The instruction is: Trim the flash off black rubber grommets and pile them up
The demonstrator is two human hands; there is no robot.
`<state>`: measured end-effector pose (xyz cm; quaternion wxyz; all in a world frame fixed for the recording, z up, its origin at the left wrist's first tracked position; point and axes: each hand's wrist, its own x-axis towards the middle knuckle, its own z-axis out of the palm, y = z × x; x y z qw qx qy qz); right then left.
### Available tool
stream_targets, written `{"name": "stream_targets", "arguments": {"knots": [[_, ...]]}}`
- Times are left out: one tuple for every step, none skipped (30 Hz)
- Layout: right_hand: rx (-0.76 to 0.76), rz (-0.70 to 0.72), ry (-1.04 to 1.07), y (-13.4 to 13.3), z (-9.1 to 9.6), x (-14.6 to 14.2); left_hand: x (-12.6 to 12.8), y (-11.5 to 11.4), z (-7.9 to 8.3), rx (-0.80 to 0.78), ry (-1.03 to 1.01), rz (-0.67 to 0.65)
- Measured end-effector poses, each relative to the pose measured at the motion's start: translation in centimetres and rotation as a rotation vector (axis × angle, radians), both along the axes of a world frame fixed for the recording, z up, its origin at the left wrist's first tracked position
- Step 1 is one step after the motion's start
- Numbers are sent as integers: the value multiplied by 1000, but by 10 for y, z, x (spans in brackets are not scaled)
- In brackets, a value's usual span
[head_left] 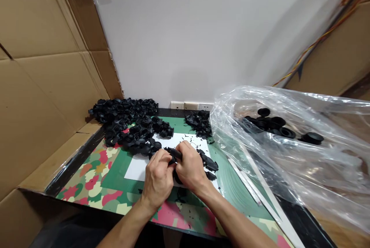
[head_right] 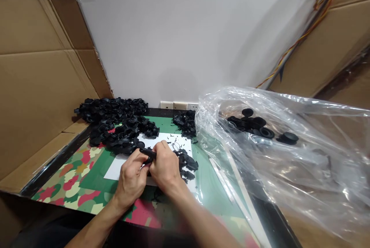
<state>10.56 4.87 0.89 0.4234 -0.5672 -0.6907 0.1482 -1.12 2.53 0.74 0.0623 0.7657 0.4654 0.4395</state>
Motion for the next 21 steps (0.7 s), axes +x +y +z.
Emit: {"name": "stream_targets", "arguments": {"knots": [[-38, -38, 28, 7, 1, 2, 1, -2, 0, 10, -6, -31], [-71, -77, 62, 15, 3, 7, 2, -5, -1, 14, -24, -77], [-114, -160, 120, 24, 5, 13, 3, -7, -2, 6, -50, -144], [-131, -222, 146, 33, 7, 21, 4, -10, -2, -6, -96, -242], [-134, -250, 158, 40, 9, 29, 3, -11, -3, -36, -160, -285], [-134, -260, 167, 46, 11, 37, 2, -11, -4, -111, -238, -280], [-135, -244, 170, 49, 12, 43, 1, -9, -4, -203, -304, -254], [-137, -216, 172, 50, 13, 48, -1, -7, -5, -266, -371, -214], [-142, -183, 172, 49, 13, 51, -3, -4, -6, -309, -431, -177], [-148, -149, 172, 46, 12, 52, -5, -1, -6, -338, -479, -153], [-158, -113, 175, 42, 10, 53, -7, 2, -7, -351, -517, -137], [-171, -74, 182, 38, 7, 53, -8, 4, -8, -357, -545, -131], [-188, -31, 193, 33, 5, 53, -9, 5, -9, -358, -563, -132], [-205, 13, 207, 29, 2, 52, -10, 5, -10, -354, -575, -132], [-217, 49, 224, 25, 0, 52, -10, 4, -10, -349, -581, -129], [-220, 74, 245, 21, -2, 52, -10, 3, -11, -342, -582, -119], [-214, 83, 268, 17, -2, 51, -9, 2, -10, -334, -579, -104], [-206, 80, 292, 13, -1, 50, -9, 0, -10, -325, -568, -86], [-204, 81, 318, 9, 0, 49, -9, -1, -9, -313, -551, -67], [-211, 94, 343, 5, 3, 47, -8, -2, -9, -298, -527, -49], [-225, 119, 360, 1, 5, 45, -8, -2, -8, -282, -498, -37]]}}
